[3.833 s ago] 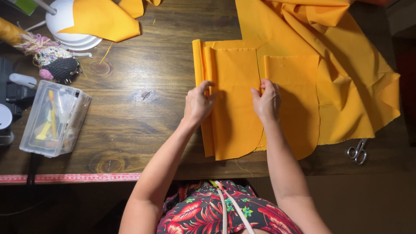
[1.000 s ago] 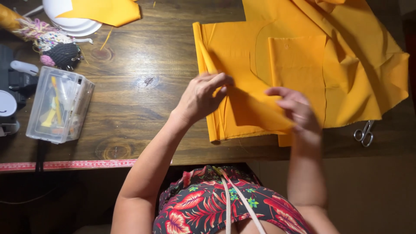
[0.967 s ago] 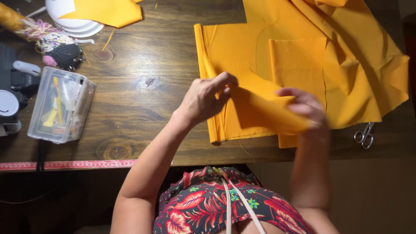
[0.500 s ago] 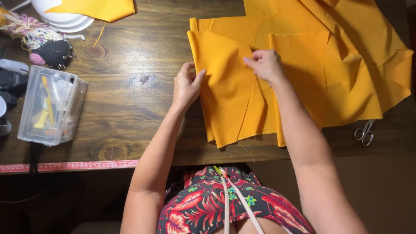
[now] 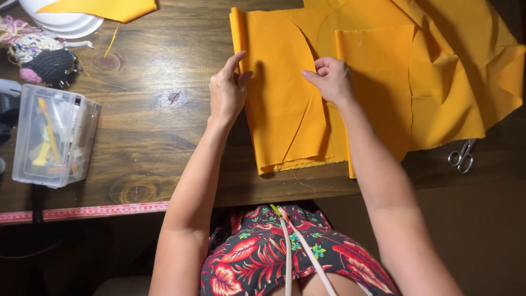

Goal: The person cuts a large piece of yellow fabric using scissors, following a curved pattern. They separate the cut piece, fold the remaining fabric, and continue cutting along marked lines to create additional fabric pieces.

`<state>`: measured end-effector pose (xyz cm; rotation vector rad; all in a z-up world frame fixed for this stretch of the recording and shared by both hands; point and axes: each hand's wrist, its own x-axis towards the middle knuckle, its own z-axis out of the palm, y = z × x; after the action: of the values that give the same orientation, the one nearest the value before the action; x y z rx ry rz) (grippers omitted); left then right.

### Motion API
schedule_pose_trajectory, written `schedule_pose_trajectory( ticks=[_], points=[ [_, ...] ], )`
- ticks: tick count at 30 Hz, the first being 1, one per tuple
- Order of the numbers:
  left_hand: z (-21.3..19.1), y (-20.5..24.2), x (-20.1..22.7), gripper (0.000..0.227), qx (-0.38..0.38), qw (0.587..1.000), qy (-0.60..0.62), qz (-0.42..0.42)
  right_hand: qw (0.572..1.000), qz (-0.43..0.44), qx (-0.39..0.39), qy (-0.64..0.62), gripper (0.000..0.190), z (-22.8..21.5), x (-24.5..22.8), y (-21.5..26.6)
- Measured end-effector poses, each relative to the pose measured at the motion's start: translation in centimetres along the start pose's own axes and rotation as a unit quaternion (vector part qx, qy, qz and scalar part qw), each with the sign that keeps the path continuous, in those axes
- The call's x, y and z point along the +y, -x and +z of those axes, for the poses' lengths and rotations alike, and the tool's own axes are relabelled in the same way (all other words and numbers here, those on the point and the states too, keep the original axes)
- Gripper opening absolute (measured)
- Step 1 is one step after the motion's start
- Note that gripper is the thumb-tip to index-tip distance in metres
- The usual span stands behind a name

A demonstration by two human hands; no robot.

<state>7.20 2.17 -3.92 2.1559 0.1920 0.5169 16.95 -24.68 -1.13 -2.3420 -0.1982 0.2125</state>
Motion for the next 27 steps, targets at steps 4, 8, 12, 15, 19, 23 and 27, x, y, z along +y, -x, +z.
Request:
schedule_pose_trajectory(
  ticks=[4, 8, 12, 15, 19, 23, 27],
  points=[
    [-1.7, 2.7, 1.5, 0.077, -0.003, 0.999, 0.035, -0.012, 0.981, 0.097, -0.159, 0.057, 0.055, -4.7, -4.8, 5.0],
    [-2.7, 5.5, 2.3, 0.064, -0.045, 0.996, 0.033, -0.07, 0.983, 0.011, -0.178, -0.052, 0.058, -4.3, -0.7, 7.5],
    [-2.8, 6.6, 2.3, 0.062, -0.045, 0.997, -0.005, -0.07, 0.994, 0.009, -0.099, 0.039, 0.048, -2.4, 2.2, 9.5],
    [-4.1, 9.2, 3.4, 0.064, -0.054, 0.994, -0.092, 0.004, 0.994, 0.025, -0.098, 0.031, 0.038, -2.9, 4.5, 11.8],
    [-7.0, 14.6, 6.2, 0.044, -0.15, 0.982, -0.108, 0.034, 0.995, 0.048, -0.084, 0.033, 0.034, -4.8, 1.6, 16.1],
    [-7.1, 17.3, 6.0, 0.042, -0.176, 0.977, -0.116, 0.042, 0.995, 0.046, -0.018, 0.081, 0.023, -4.0, 3.2, 17.8],
    [-6.9, 18.1, 5.3, 0.031, -0.143, 0.981, -0.116, 0.062, 0.989, 0.09, -0.015, 0.115, 0.013, -3.1, 2.1, 18.4]
  ],
)
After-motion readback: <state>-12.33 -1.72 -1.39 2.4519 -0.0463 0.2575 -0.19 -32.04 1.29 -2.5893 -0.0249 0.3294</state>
